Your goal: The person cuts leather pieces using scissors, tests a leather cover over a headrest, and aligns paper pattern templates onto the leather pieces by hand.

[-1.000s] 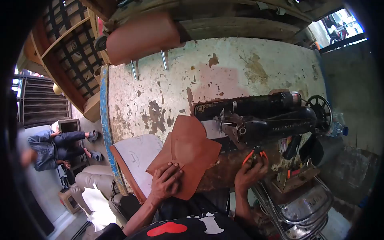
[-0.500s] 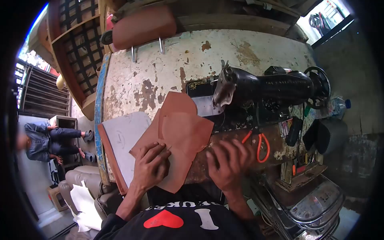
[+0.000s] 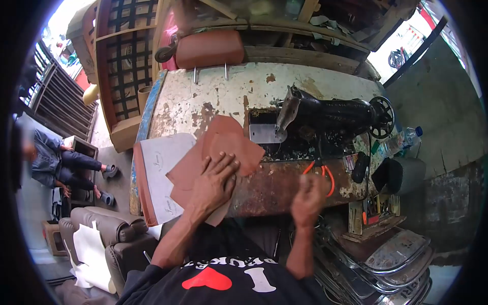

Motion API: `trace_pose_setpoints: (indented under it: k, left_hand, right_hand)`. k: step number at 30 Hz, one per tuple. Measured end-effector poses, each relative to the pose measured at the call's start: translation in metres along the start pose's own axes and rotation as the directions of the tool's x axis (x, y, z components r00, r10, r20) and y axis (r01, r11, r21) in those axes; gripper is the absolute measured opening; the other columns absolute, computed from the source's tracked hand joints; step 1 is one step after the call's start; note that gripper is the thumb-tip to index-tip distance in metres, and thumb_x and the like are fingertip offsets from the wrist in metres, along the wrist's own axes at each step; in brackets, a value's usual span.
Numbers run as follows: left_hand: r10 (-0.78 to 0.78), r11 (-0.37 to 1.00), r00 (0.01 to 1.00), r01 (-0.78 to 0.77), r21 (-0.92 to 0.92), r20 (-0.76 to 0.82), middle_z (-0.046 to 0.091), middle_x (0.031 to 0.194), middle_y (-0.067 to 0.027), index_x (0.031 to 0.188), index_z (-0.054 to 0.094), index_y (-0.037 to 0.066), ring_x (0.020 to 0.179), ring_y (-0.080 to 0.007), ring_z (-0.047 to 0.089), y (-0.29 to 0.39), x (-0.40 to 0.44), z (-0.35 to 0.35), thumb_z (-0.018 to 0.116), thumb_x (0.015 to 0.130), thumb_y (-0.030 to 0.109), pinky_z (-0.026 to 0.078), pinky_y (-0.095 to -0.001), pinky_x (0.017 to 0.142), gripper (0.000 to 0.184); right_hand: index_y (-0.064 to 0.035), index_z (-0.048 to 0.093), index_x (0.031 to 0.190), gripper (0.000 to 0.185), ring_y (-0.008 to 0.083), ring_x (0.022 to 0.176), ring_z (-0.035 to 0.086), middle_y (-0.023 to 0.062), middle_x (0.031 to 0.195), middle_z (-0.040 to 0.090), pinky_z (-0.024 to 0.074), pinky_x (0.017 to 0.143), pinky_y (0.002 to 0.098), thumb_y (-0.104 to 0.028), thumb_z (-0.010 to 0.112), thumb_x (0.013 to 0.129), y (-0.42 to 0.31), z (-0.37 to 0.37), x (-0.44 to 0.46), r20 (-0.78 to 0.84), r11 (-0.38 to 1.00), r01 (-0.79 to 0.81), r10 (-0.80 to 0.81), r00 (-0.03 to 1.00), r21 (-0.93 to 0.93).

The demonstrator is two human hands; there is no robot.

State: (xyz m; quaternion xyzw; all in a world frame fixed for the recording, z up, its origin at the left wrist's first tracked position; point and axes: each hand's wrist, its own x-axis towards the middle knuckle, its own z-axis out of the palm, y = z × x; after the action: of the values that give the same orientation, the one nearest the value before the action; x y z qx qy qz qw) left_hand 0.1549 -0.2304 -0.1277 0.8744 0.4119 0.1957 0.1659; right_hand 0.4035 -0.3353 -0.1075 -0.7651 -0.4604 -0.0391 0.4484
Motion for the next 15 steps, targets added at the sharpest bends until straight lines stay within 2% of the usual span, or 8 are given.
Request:
trace_pose_setpoints:
  k: [1,3,4,6,8,10,11,15]
  left_hand:
    - [-0.009,1.000,1.000,0.009,-0.014,0.000,0.057,0.153,-0.0080,0.138,0.067,0.012,0.149,-0.0292,0.046,-0.005,-0.003,-0.006,0.062,0.098,0.023,0.029,-0.0528,0.125,0.041]
    - [0.020,0.999,0.999,-0.021,-0.039,-0.034,0.060,0.150,-0.0100,0.135,0.068,0.010,0.147,-0.0309,0.047,-0.016,-0.005,-0.009,0.064,0.097,0.022,0.029,-0.0536,0.124,0.040]
    - [0.017,0.999,0.999,-0.018,-0.044,-0.032,0.060,0.150,-0.0100,0.135,0.068,0.010,0.147,-0.0309,0.047,-0.013,-0.008,-0.012,0.064,0.097,0.022,0.029,-0.0536,0.124,0.040]
    - [0.026,0.999,1.000,-0.027,-0.047,-0.012,0.063,0.143,-0.0117,0.129,0.071,0.010,0.141,-0.0324,0.051,-0.006,-0.004,-0.021,0.067,0.096,0.023,0.031,-0.0529,0.123,0.036]
    - [0.024,0.999,0.999,-0.025,-0.036,-0.037,0.064,0.138,-0.0116,0.125,0.072,0.010,0.137,-0.0324,0.053,0.001,-0.005,-0.021,0.067,0.096,0.023,0.032,-0.0524,0.121,0.033]
    - [0.025,0.999,0.998,-0.026,-0.017,-0.065,0.066,0.133,-0.0115,0.121,0.073,0.009,0.133,-0.0325,0.055,0.006,-0.004,-0.021,0.068,0.096,0.023,0.034,-0.0519,0.119,0.029]
    - [0.046,0.998,0.996,-0.049,-0.037,-0.075,0.066,0.130,-0.0106,0.119,0.073,0.010,0.130,-0.0316,0.056,0.006,-0.005,-0.019,0.068,0.096,0.023,0.035,-0.0512,0.116,0.027]
    - [0.065,0.992,0.995,-0.073,-0.106,-0.081,0.068,0.116,-0.0081,0.109,0.075,0.010,0.115,-0.0301,0.060,0.015,0.000,-0.015,0.071,0.094,0.020,0.042,-0.0493,0.105,0.019]
  right_hand:
    - [0.0000,0.065,0.094,0.030,0.0284,0.087,0.063,0.0132,0.094,0.065,0.0499,0.081,0.0394,-0.027,0.064,0.106,0.014,-0.018,0.001,0.002,1.000,0.003,-0.003,1.000,-0.002]
    - [0.0021,0.067,0.097,0.032,0.0254,0.082,0.063,0.0142,0.093,0.065,0.0504,0.077,0.0355,-0.028,0.065,0.106,0.035,-0.043,0.007,0.107,0.955,-0.297,0.297,0.949,-0.016]
    - [0.0021,0.067,0.097,0.032,0.0254,0.082,0.063,0.0142,0.093,0.065,0.0504,0.077,0.0355,-0.028,0.065,0.106,0.026,-0.045,0.005,0.109,0.955,-0.297,0.298,0.948,-0.022]
    - [0.0029,0.069,0.100,0.033,0.0240,0.082,0.063,0.0131,0.094,0.065,0.0509,0.078,0.0350,-0.030,0.067,0.104,-0.005,-0.036,0.008,0.060,1.000,0.028,-0.028,0.998,-0.011]
    - [0.0026,0.069,0.108,0.028,0.0303,0.092,0.065,0.0154,0.100,0.066,0.0518,0.085,0.0410,-0.024,0.069,0.101,-0.018,-0.024,0.007,0.136,0.998,0.017,-0.010,0.991,-0.053]
    - [0.0004,0.068,0.117,0.026,0.0392,0.108,0.062,0.0189,0.113,0.066,0.0492,0.095,0.0485,-0.017,0.068,0.098,-0.012,-0.006,0.007,0.074,0.903,0.142,-0.122,0.990,-0.406]
    - [-0.0016,0.065,0.129,0.036,0.0424,0.124,0.054,0.0209,0.126,0.063,0.0430,0.106,0.0512,-0.014,0.070,0.096,-0.012,-0.005,0.009,0.113,0.887,0.067,-0.017,0.993,-0.456]
    - [-0.0001,0.061,0.134,0.044,0.0437,0.122,0.056,0.0232,0.132,0.060,0.0443,0.106,0.0513,-0.012,0.073,0.093,0.026,-0.011,0.010,0.228,0.879,0.059,0.058,0.972,-0.473]
